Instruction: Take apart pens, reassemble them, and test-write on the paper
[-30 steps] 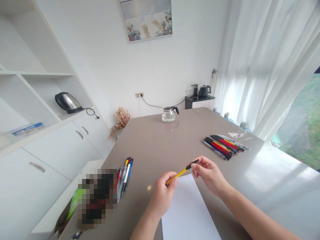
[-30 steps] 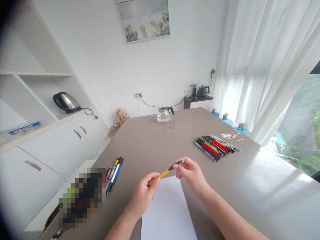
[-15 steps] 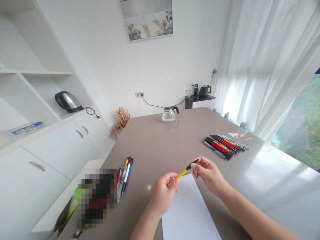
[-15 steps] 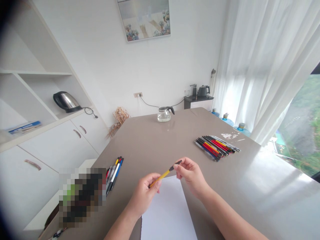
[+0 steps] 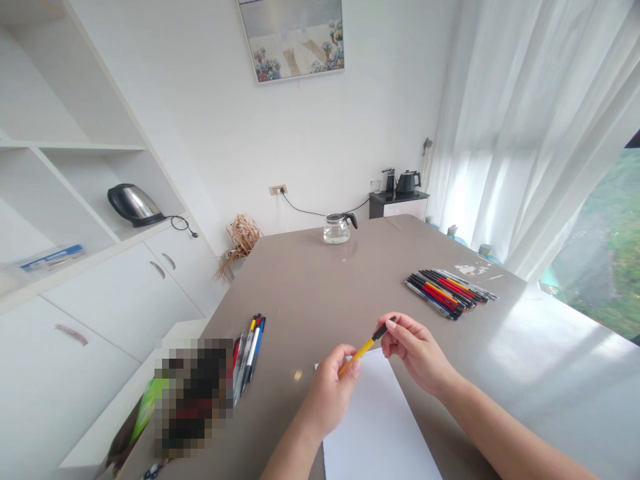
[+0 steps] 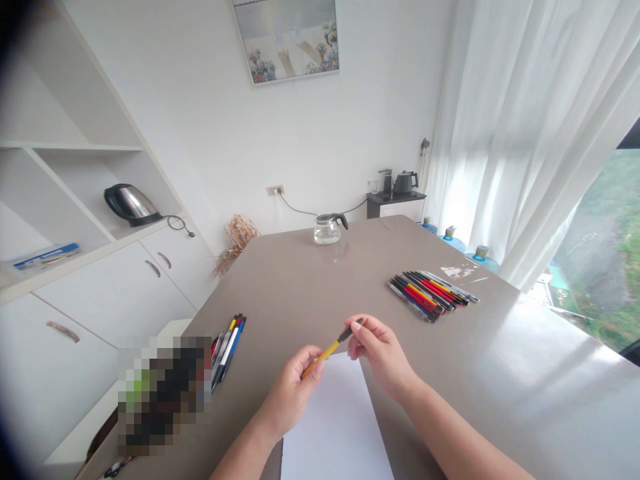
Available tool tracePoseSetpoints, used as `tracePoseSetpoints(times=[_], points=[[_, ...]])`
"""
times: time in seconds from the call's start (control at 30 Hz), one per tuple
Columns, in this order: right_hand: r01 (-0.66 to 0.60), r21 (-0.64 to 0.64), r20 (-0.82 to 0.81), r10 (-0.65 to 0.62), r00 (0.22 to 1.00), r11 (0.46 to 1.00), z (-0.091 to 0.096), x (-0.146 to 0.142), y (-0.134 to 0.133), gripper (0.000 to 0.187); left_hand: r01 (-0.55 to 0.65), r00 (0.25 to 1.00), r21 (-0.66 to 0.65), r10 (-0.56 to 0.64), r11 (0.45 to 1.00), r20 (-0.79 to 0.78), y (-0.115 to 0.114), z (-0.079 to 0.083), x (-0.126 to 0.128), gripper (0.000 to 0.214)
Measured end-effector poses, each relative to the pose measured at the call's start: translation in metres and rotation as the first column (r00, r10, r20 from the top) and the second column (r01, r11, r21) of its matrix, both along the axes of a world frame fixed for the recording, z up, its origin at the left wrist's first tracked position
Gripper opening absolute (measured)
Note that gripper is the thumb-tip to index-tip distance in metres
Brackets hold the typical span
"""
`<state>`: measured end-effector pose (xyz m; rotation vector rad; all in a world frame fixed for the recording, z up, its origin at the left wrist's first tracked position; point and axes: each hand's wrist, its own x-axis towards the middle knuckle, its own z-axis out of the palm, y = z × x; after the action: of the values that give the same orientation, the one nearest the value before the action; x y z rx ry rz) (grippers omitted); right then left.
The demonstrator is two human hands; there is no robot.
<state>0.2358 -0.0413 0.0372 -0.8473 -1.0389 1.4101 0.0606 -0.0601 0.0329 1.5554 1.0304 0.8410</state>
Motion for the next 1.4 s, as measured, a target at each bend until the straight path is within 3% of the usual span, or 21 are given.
tracePoseSetpoints(times=[0.23,0.43,0.9,1.17,1.4], points=[[-0.001,0.006,0.034,0.001,0.999,1.0,-0.0001,0.0,-0.0014,0.023,-0.06,0.994,-0.026,0.057,0.998,-0.096,-0.0006,-0.0012,-0.0024,0.042],[0.017,0.043,0.104,-0.021,0.994,0.999,-0.0034,0.0011,0.0007,0.024,-0.066,0.985,0.007,0.067,0.998,-0.157,0.0001,-0.0018,-0.0016,0.038],[0.035,0.072,0.175,-0.047,0.983,0.997,-0.0063,0.0009,0.0013,0.024,-0.046,0.997,0.035,0.048,0.998,-0.059,0.0006,-0.0021,-0.0007,0.027],[0.045,0.079,0.193,-0.06,0.979,0.996,-0.002,-0.0007,0.0005,0.025,-0.087,0.984,-0.013,0.084,0.996,-0.157,0.0003,-0.0012,-0.0026,0.044],[0.063,0.077,0.265,-0.081,0.961,0.995,-0.0004,-0.003,-0.0014,0.029,-0.071,0.989,0.033,0.075,0.997,-0.124,0.0022,-0.0017,-0.0029,0.031]])
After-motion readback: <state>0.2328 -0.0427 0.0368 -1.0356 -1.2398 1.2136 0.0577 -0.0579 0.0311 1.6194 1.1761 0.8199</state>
